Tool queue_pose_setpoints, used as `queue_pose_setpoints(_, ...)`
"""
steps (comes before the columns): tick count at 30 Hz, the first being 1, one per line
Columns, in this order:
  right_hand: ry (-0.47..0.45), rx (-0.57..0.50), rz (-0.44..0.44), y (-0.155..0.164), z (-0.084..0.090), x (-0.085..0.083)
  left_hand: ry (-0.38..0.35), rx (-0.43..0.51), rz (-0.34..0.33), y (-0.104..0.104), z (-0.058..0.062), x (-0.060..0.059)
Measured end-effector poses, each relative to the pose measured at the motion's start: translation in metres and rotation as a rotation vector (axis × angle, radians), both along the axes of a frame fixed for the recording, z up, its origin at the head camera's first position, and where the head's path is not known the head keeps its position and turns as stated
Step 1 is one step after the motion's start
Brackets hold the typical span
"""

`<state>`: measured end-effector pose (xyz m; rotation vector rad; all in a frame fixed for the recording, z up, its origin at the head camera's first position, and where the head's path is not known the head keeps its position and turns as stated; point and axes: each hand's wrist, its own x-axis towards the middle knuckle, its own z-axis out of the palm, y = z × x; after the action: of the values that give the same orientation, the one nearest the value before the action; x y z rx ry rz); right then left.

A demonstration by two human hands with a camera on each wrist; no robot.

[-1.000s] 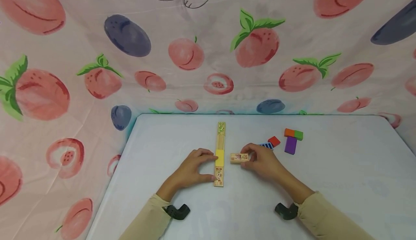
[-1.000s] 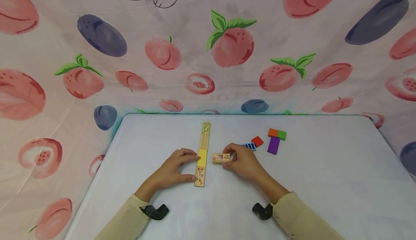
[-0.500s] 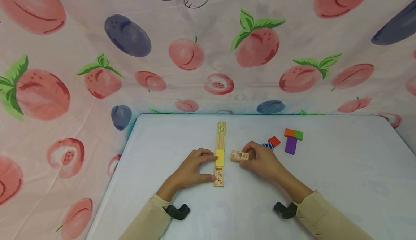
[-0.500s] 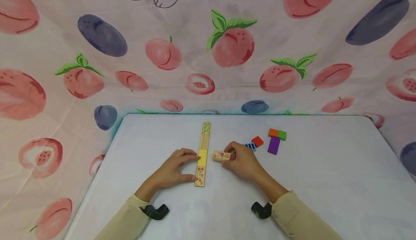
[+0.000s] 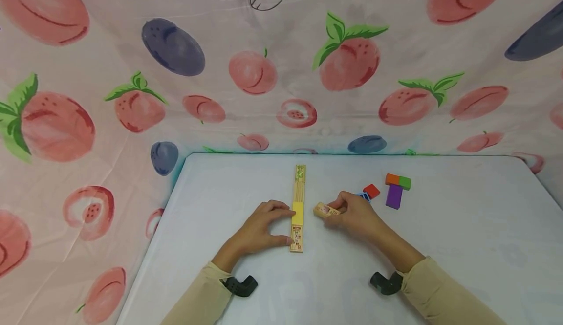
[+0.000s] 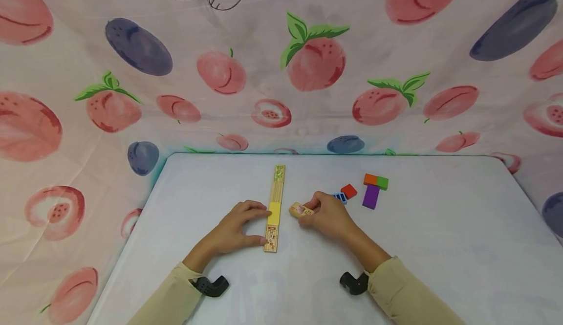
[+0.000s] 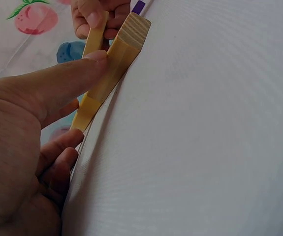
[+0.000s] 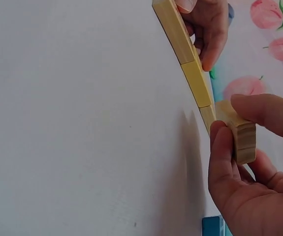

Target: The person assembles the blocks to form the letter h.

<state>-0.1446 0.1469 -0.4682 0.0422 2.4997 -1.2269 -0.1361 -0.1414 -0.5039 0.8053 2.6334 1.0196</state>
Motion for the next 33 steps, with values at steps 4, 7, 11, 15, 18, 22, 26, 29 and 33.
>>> queue_pose_setpoints(4,-0.037,-0.077,-0.002,0.002,-0.001,-0.001,0.001,-0.006,0.000,0.000,0.000,0.000)
queue_pose_setpoints(7,-0.063,-0.128,-0.014,0.003,-0.001,-0.001,0.001,-0.007,0.000,0.000,-0.001,-0.001)
queue_pose_setpoints(11,-0.076,-0.174,-0.028,0.004,-0.001,0.000,-0.001,-0.007,0.004,-0.001,-0.002,-0.001)
queue_pose_setpoints(15,-0.066,-0.195,-0.018,0.006,-0.002,0.000,-0.003,-0.007,0.009,-0.001,-0.002,0.000)
queue_pose_setpoints(18,-0.060,-0.209,-0.016,0.008,-0.003,0.000,-0.005,-0.002,0.012,-0.001,-0.001,0.000)
queue_pose_setpoints(22,-0.074,-0.249,-0.030,0.010,-0.003,0.000,-0.005,0.001,0.013,-0.001,-0.002,0.000)
queue_pose_setpoints(26,-0.119,-0.352,-0.046,0.012,-0.003,-0.001,-0.007,-0.004,0.017,-0.001,-0.003,0.000)
queue_pose_setpoints(29,-0.152,-0.435,-0.045,0.014,-0.003,-0.001,-0.010,-0.005,0.020,0.000,-0.002,0.000)
queue_pose_setpoints(33,-0.173,-0.451,-0.009,0.017,-0.001,-0.001,-0.014,-0.003,0.019,0.000,-0.002,0.000)
